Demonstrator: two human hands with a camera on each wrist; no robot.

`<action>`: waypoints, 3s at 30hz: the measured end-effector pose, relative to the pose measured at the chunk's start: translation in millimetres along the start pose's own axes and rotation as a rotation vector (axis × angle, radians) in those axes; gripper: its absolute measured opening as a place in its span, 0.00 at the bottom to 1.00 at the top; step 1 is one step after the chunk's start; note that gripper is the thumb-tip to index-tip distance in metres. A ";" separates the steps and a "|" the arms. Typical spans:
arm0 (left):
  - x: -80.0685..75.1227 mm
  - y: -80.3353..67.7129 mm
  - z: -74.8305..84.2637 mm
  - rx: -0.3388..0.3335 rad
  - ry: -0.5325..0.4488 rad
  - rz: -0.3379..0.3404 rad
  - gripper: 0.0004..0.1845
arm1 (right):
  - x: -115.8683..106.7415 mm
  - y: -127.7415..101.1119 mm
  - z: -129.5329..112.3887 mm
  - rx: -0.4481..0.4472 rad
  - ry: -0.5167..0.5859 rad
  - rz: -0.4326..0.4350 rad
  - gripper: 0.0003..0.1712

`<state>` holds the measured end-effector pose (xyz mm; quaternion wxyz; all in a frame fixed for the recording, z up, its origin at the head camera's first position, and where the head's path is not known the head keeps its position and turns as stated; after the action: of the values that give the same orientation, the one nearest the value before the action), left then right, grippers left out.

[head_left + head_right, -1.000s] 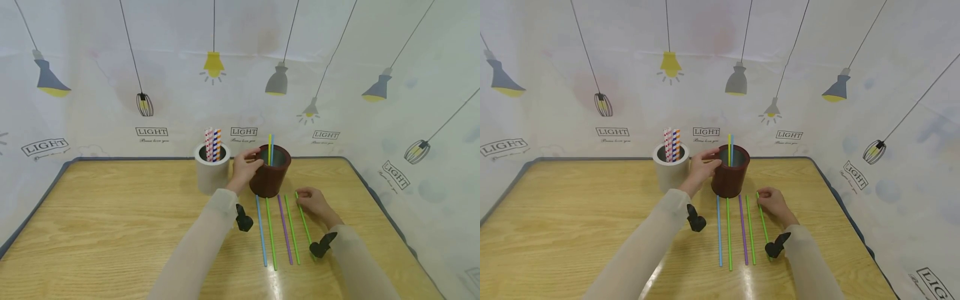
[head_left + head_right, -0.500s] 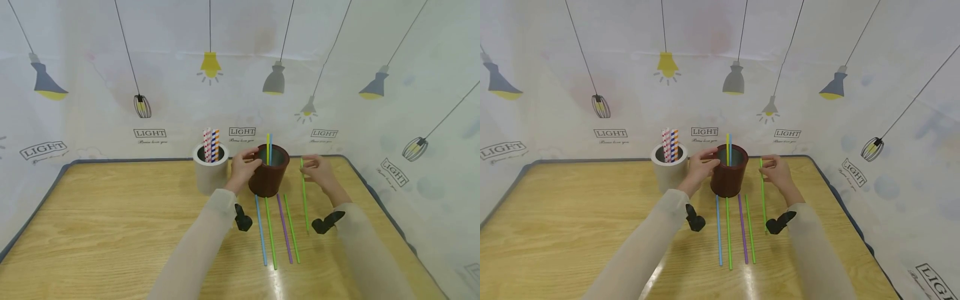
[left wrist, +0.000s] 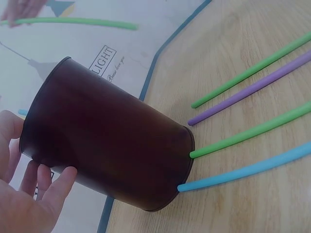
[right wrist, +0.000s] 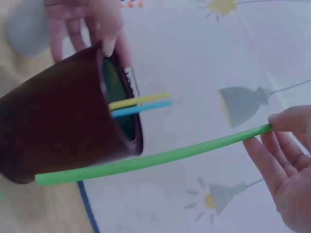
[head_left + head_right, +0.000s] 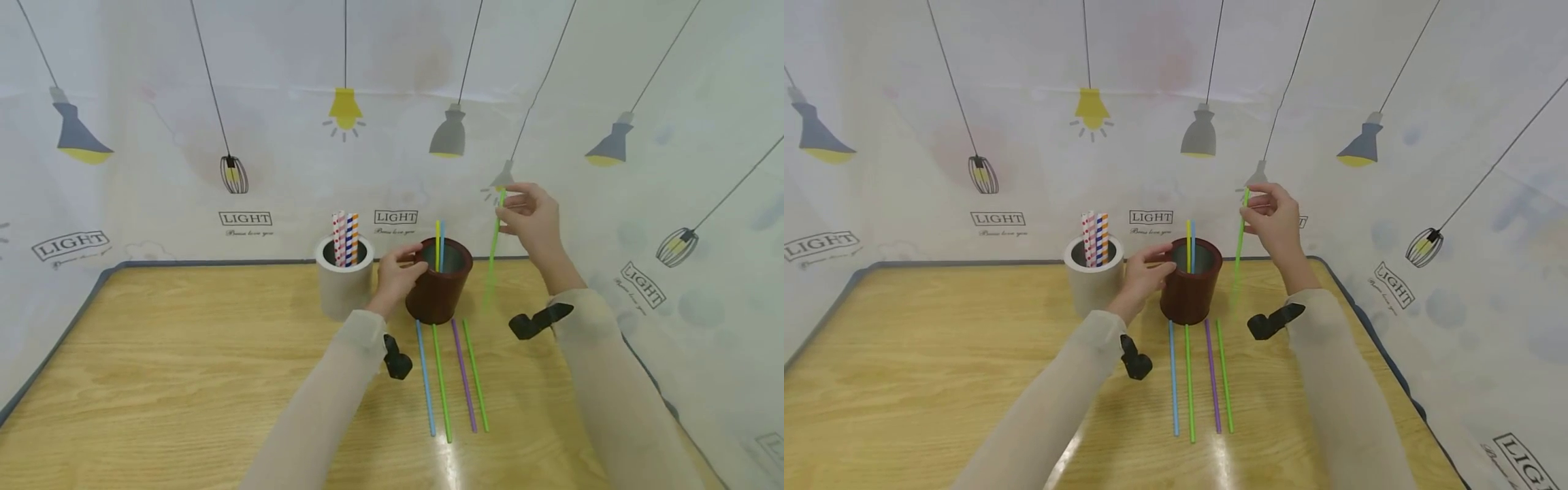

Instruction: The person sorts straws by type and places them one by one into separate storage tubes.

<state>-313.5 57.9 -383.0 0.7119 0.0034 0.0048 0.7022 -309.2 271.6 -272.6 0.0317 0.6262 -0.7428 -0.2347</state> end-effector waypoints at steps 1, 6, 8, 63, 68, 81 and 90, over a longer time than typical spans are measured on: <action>0.0 0.2 -0.6 0.002 0.000 0.000 0.21 | 1.6 2.4 -4.7 -0.011 0.011 0.004 0.20; 0.2 -0.1 -2.1 0.015 -0.002 0.002 0.21 | 10.6 13.9 -26.9 -0.077 0.083 0.014 0.19; 0.5 -0.7 -1.7 0.022 0.001 0.003 0.21 | 13.9 18.3 -35.0 -0.105 0.099 0.013 0.19; 0.4 4.3 -3.7 -0.016 -0.006 0.007 0.21 | 69.3 14.7 61.9 0.094 -0.098 -0.146 0.20; 0.2 4.2 -3.3 -0.013 -0.012 0.006 0.20 | 71.4 13.6 62.5 0.045 -0.188 -0.166 0.18; -0.2 3.9 -3.6 -0.004 -0.009 0.005 0.20 | 75.3 14.0 60.9 0.012 -0.220 -0.170 0.18; 0.9 1.7 -0.9 0.008 -0.006 -0.001 0.20 | 70.9 15.4 58.5 0.040 -0.172 -0.202 0.21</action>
<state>-315.2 58.9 -383.9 0.7123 0.0085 0.0055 0.7018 -358.4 224.3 -336.1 -0.0682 0.6759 -0.6805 -0.2746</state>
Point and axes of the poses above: each hand's wrist, its own y-axis towards the middle knuckle, its own x-axis out of the palm, z = x × y, the point moved 3 cm from there along y, towards the middle knuckle, and after that the axes turned 1 degree about y, right-handed, at the moved point
